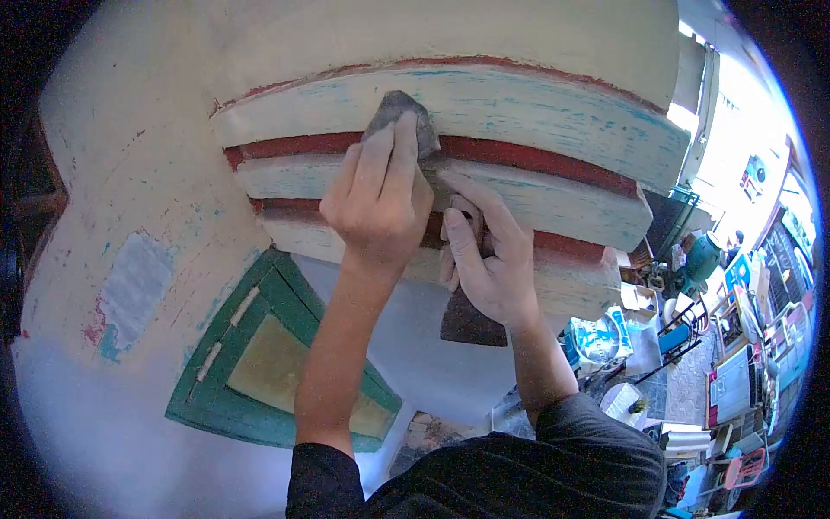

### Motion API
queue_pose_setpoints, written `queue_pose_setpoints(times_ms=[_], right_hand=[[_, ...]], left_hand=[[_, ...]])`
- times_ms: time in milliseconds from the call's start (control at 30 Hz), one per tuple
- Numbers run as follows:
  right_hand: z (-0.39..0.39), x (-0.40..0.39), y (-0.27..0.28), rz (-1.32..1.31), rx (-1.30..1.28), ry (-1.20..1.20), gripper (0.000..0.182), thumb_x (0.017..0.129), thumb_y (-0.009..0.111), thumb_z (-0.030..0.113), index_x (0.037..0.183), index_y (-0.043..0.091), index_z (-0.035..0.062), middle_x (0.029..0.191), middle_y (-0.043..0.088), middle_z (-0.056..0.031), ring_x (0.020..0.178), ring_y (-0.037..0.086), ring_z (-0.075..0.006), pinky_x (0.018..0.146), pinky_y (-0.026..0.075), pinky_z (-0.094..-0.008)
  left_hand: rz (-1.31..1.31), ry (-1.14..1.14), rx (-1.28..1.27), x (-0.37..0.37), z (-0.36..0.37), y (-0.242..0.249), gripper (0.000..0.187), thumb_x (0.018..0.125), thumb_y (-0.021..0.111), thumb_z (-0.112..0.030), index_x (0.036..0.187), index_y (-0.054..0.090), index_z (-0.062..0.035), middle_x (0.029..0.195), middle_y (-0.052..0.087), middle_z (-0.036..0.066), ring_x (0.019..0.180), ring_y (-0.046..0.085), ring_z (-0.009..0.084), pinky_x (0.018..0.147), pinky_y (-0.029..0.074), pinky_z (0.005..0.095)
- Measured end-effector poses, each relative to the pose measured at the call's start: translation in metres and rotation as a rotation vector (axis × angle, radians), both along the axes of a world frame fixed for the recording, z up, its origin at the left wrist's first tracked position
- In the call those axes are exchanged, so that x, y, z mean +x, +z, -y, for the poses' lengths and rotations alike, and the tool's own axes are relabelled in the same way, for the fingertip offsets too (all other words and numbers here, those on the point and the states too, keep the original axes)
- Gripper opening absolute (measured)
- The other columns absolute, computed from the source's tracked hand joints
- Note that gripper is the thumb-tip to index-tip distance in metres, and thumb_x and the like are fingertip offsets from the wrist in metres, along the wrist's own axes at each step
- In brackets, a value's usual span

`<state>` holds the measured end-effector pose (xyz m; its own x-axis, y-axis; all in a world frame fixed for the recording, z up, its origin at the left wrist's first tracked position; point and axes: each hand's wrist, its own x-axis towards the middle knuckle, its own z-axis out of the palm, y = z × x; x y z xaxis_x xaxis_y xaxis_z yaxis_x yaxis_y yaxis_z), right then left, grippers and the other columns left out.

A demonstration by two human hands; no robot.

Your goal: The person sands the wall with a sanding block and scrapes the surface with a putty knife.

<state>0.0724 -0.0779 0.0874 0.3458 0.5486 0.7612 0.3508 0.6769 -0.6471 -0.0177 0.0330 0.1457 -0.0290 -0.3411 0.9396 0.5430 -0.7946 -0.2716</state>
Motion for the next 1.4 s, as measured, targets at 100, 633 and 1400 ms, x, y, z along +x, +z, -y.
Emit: queue_pose_setpoints(times_ms=[100, 633, 1400], right_hand=[[-0.004, 0.002, 0.0, 0.07, 0.006, -0.044, 0.033, 0.103, 0.054, 0.004, 0.136, 0.056, -0.0008, 0.08, 0.061, -0.0039, 0.052, 0.057, -0.0067, 0.046, 0.045, -0.0226], [0.014, 0.001, -0.022, 0.129, 0.116, -0.027, 0.044, 0.104, 0.052, 0.005, 0.147, 0.043, 0.0016, 0.079, 0.056, -0.0026, 0.061, 0.055, -0.0067, 0.055, 0.049, -0.0245], [0.024, -0.023, -0.156, 0.245, -0.67, 0.389, 0.028, 0.093, 0.073, 0.015, 0.113, 0.06, 0.0008, 0.086, 0.065, -0.0075, 0.078, 0.056, -0.0126, 0.073, 0.049, -0.03]], left_hand=[[0.035, 0.013, -0.054, -0.001, -0.002, 0.033, 0.038, 0.07, 0.066, 0.005, 0.107, 0.075, -0.0017, 0.093, 0.07, 0.009, 0.075, 0.068, 0.0275, 0.065, 0.057, 0.0362], [0.405, -0.662, -0.895, -0.072, 0.089, -0.069, 0.02, 0.098, 0.069, -0.016, 0.106, 0.072, 0.0022, 0.1, 0.072, 0.006, 0.086, 0.065, 0.0115, 0.076, 0.053, 0.0292], [0.473, -0.724, -1.591, -0.084, 0.138, -0.241, 0.021, 0.1, 0.066, -0.017, 0.109, 0.067, 0.0017, 0.099, 0.071, 0.003, 0.086, 0.063, 0.0074, 0.076, 0.053, 0.0253]])
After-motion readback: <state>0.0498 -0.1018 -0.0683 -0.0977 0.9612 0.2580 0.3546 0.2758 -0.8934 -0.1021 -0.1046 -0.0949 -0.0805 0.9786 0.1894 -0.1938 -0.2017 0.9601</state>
